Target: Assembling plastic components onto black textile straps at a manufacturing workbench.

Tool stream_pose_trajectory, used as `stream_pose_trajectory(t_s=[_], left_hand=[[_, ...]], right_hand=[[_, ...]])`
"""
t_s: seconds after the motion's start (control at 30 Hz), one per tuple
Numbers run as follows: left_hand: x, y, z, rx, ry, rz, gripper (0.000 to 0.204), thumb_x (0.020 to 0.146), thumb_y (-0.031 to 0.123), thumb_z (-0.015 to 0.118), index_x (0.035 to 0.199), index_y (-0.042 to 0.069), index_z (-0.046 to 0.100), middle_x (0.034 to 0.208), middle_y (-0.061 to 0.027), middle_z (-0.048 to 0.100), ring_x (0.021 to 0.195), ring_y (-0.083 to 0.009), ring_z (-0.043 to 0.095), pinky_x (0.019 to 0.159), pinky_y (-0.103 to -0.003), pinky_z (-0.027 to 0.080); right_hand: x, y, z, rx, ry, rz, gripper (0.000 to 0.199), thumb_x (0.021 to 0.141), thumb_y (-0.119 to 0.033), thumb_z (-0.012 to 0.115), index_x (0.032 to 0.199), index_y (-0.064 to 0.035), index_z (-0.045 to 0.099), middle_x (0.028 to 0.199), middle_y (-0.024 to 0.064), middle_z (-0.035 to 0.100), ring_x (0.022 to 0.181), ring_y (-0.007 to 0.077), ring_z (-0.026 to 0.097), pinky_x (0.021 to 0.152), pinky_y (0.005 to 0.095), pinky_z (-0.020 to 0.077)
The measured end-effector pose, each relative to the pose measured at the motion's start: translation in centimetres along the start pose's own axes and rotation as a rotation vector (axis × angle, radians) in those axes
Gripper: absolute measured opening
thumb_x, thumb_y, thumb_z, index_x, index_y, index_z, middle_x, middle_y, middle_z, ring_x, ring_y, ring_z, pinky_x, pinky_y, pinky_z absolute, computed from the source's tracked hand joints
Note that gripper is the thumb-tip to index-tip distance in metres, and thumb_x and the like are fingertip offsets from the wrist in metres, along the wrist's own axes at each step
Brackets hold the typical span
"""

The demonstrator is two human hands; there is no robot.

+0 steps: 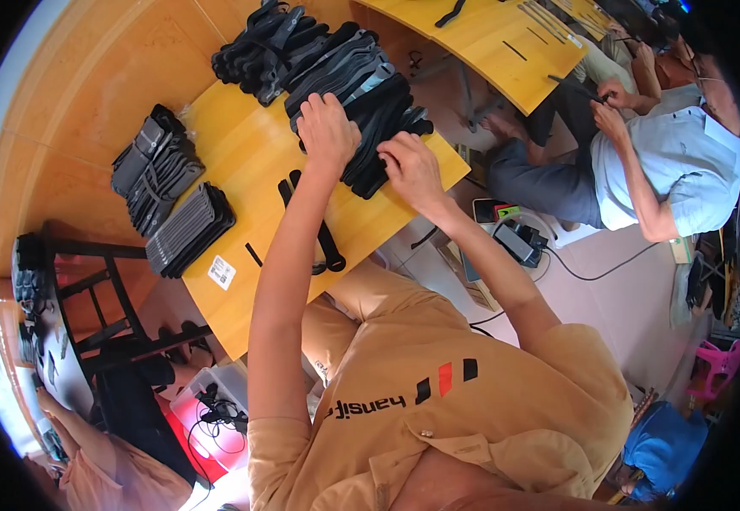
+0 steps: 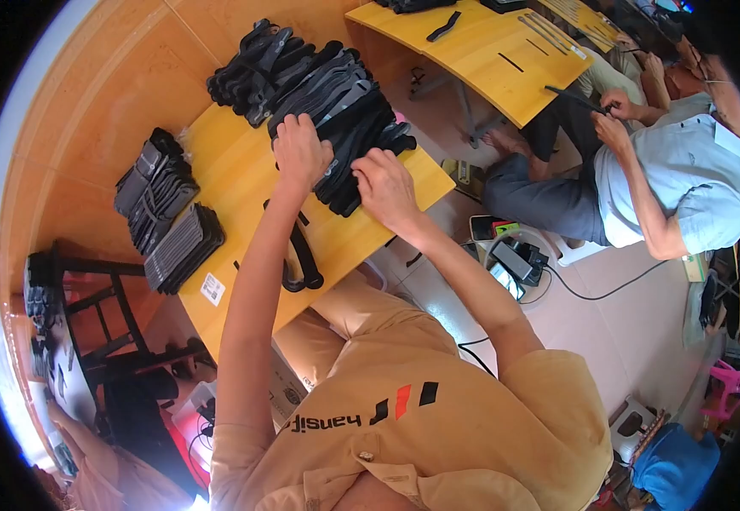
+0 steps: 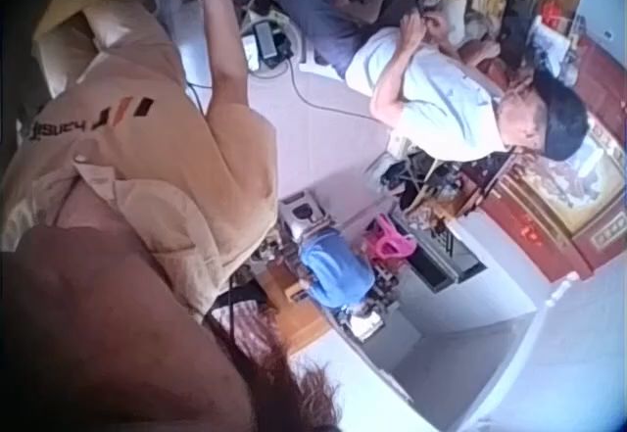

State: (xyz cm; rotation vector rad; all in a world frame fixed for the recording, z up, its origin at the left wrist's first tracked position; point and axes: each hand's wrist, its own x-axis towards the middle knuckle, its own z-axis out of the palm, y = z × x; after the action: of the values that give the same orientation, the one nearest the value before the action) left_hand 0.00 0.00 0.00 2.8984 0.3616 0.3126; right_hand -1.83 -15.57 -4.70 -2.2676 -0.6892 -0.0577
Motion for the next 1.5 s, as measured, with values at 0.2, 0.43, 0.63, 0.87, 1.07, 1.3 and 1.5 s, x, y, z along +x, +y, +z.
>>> stream_pose_trajectory(t_s=[0.2,0.43,0.63,0.87,1.07,1.3,1.5], left_hand=[[3.6,-1.5,-2.0,0.030,-0.202,0.112,0.028,0.072,0.014,0.056,0.094,-0.003,0.059,0.096,-0.0248,0.062,0.095,-0.0369,0.059,0.082,-0.043,0.048],[7.0,-3.6,-3.0,-0.566,-0.521,0.076,0.028,0.070,0.021,0.059,0.084,-0.004,0.059,0.079,-0.0136,0.062,0.068,-0.0237,0.060,0.063,-0.034,0.048],[7.6,-3.4,-4.8,-0.838,-0.639,-0.155,0.021,0.070,0.020,0.061,0.080,0.002,0.060,0.073,-0.0034,0.057,0.062,-0.0120,0.055,0.054,-0.025,0.046],[6.8,-4.1,-4.0,-0.821,-0.554,-0.063,0.024,0.073,0.015,0.068,0.090,0.001,0.057,0.065,-0.0010,0.051,0.053,-0.0090,0.048,0.047,-0.019,0.042],[6.4,-4.3,-3.0,-0.913,-0.315,-0.124,0.048,0.065,0.022,0.075,0.099,-0.007,0.058,0.068,-0.0121,0.060,0.059,-0.0164,0.058,0.052,-0.027,0.048],[3.0,-2.7,-0.2,-0.203,-0.085,0.071,0.050,0.058,0.032,0.078,0.090,-0.003,0.062,0.091,-0.0245,0.063,0.091,-0.0343,0.061,0.080,-0.038,0.048],[5.0,-5.0,-2.1,-0.257,-0.152,0.056,0.036,0.067,0.021,0.071,0.092,-0.003,0.062,0.087,-0.0220,0.064,0.081,-0.0314,0.063,0.072,-0.037,0.049]], right_hand=[[2.0,-1.2,2.0,-0.068,0.291,-0.431,0.025,0.077,-0.009,0.059,0.100,0.0015,0.057,0.105,0.0139,0.053,0.103,0.0300,0.048,0.091,0.0396,0.0372],[2.7,0.0,3.1,-0.143,0.305,-0.414,0.033,0.077,-0.013,0.060,0.106,0.0006,0.054,0.109,0.0149,0.053,0.110,0.0302,0.046,0.099,0.0445,0.0304],[3.1,-0.1,2.6,-0.038,0.282,-0.374,0.035,0.075,-0.014,0.062,0.106,-0.0009,0.054,0.105,0.0146,0.053,0.104,0.0312,0.049,0.098,0.0430,0.0311],[3.4,0.0,2.3,-0.012,0.265,-0.405,0.032,0.071,-0.011,0.065,0.100,-0.0006,0.057,0.097,0.0128,0.053,0.096,0.0308,0.050,0.092,0.0400,0.0352],[3.4,-0.1,2.2,-0.014,0.265,-0.410,0.032,0.071,-0.011,0.066,0.099,-0.0006,0.057,0.097,0.0126,0.053,0.096,0.0304,0.050,0.092,0.0396,0.0346],[3.3,0.0,2.4,-0.026,0.257,-0.423,0.030,0.072,-0.012,0.065,0.098,-0.0004,0.058,0.097,0.0120,0.052,0.098,0.0297,0.049,0.094,0.0399,0.0329],[3.3,0.2,2.3,-0.007,0.257,-0.402,0.029,0.073,-0.012,0.065,0.098,-0.0004,0.058,0.097,0.0121,0.052,0.098,0.0299,0.049,0.093,0.0399,0.0336]])
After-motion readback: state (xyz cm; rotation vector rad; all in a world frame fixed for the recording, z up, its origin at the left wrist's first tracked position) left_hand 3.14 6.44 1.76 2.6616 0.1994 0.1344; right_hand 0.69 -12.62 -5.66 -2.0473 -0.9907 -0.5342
